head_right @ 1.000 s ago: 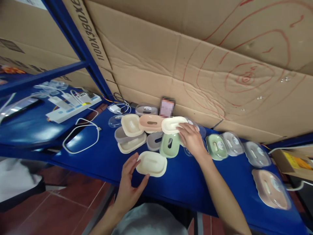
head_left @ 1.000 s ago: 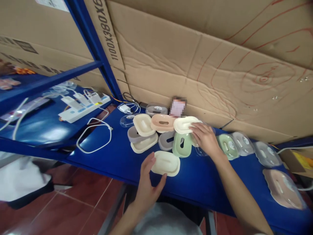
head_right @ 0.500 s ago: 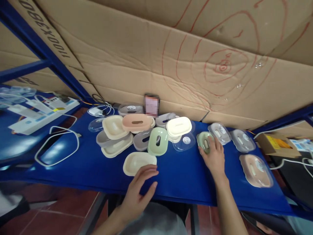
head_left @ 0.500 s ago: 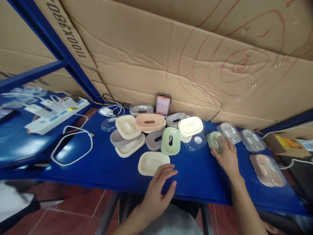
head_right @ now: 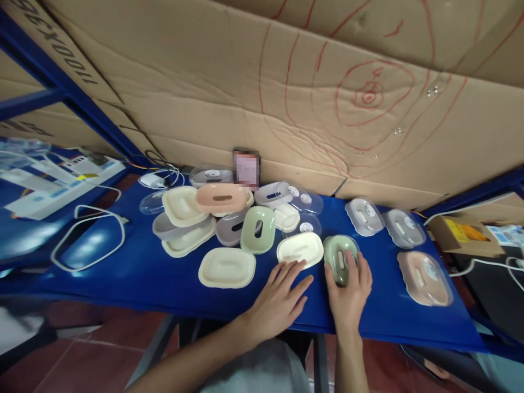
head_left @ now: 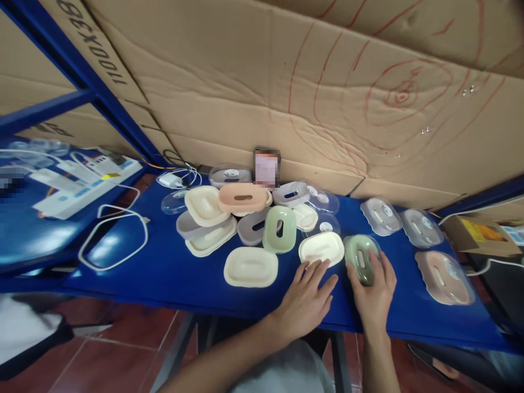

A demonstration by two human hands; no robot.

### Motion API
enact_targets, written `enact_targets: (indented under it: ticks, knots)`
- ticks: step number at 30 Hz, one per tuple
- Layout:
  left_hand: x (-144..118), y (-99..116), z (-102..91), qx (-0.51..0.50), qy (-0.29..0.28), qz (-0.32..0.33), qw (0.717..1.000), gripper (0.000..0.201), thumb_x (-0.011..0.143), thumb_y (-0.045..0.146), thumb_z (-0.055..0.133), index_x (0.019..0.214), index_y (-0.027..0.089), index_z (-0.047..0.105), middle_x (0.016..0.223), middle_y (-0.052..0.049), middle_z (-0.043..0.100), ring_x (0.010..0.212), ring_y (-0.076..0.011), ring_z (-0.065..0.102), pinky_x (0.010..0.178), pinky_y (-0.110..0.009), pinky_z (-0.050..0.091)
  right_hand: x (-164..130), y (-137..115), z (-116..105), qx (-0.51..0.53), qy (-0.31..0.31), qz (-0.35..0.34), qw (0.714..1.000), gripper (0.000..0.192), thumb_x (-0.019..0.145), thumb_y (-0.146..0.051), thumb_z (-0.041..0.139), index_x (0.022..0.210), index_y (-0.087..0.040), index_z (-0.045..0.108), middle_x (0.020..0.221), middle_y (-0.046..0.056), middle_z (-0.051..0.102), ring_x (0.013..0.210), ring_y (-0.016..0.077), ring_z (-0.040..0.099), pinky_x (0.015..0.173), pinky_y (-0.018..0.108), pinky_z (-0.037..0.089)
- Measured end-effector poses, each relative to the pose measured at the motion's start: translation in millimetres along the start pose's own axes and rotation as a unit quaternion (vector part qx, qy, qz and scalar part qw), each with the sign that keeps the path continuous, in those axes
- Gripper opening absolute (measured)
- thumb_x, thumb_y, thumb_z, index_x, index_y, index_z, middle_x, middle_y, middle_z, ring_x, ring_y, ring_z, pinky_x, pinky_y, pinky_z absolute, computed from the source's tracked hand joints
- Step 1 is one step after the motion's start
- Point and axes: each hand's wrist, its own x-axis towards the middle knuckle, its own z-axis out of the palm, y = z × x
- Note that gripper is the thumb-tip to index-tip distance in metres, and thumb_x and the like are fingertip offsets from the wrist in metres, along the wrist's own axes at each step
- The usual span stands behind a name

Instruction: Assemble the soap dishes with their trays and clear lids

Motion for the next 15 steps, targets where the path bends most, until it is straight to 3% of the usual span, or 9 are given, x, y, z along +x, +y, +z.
enact_targets:
  ticks: [3,5,7,10,12,15]
  knots:
    - [-9,-3,-2.5,0.016,-0.003,-0.031,0.999,0.038,0.107,0.028,0.059,0.144,0.019,0.062,0.151,-0.017,0.064,0.143,-0.0341,0.059,0.122,-0.061,0.040,-10,-2,-16,0.051,0.015,0.047,0.997,0.070,0.096,-0.060,0.071,0.154,-0.022,0.060,0.158,0.020,0.055,0.147,0.0416,0.054,0.118,0.065,0.046]
    - [-18,-6,-8.8,0.004,-0.014,-0.063,0.998,0.040,0.103,0.023,0.064,0.143,0.019,0.063,0.142,-0.018,0.069,0.139,-0.0370,0.062,0.121,-0.065,0.039,-16,-4,-27,0.086,-0.008,0.045,0.995,0.066,0.098,-0.054,0.069,0.157,-0.026,0.056,0.159,0.019,0.054,0.149,0.0423,0.053,0.119,0.067,0.045]
    - [-28,-8,-16.2,-0.032,-0.014,-0.081,0.996,0.044,0.100,0.021,0.067,0.144,0.021,0.064,0.146,-0.020,0.066,0.139,-0.0403,0.061,0.119,-0.068,0.041,-24,-8,-33,0.119,-0.038,0.038,0.992,0.065,0.099,-0.048,0.069,0.159,-0.031,0.053,0.160,0.017,0.054,0.151,0.0434,0.049,0.120,0.071,0.043]
    - [-44,-2,-24.5,-0.171,0.040,-0.118,0.977,0.058,0.100,0.028,0.071,0.156,0.030,0.055,0.164,-0.020,0.050,0.149,-0.0417,0.052,0.119,-0.067,0.044,-41,-25,-34,0.186,-0.070,0.044,0.979,0.070,0.098,-0.044,0.068,0.164,-0.034,0.045,0.162,0.016,0.051,0.153,0.0456,0.046,0.120,0.076,0.041]
    - [-52,7,-27.2,-0.335,0.091,-0.167,0.923,0.079,0.097,0.037,0.078,0.166,0.035,0.039,0.171,-0.018,0.041,0.153,-0.0402,0.048,0.119,-0.062,0.047,-54,-45,-32,0.251,-0.100,0.023,0.962,0.071,0.099,-0.045,0.063,0.166,-0.034,0.040,0.164,0.017,0.048,0.154,0.0463,0.046,0.117,0.077,0.044]
    - [-57,16,-29.8,-0.595,0.113,-0.243,0.758,0.094,0.090,0.055,0.084,0.167,0.032,0.035,0.164,-0.020,0.052,0.144,-0.0391,0.060,0.115,-0.057,0.054,-63,-80,-29,0.338,-0.166,-0.076,0.923,0.067,0.100,-0.046,0.059,0.164,-0.034,0.042,0.166,0.017,0.046,0.153,0.0445,0.047,0.113,0.073,0.051]
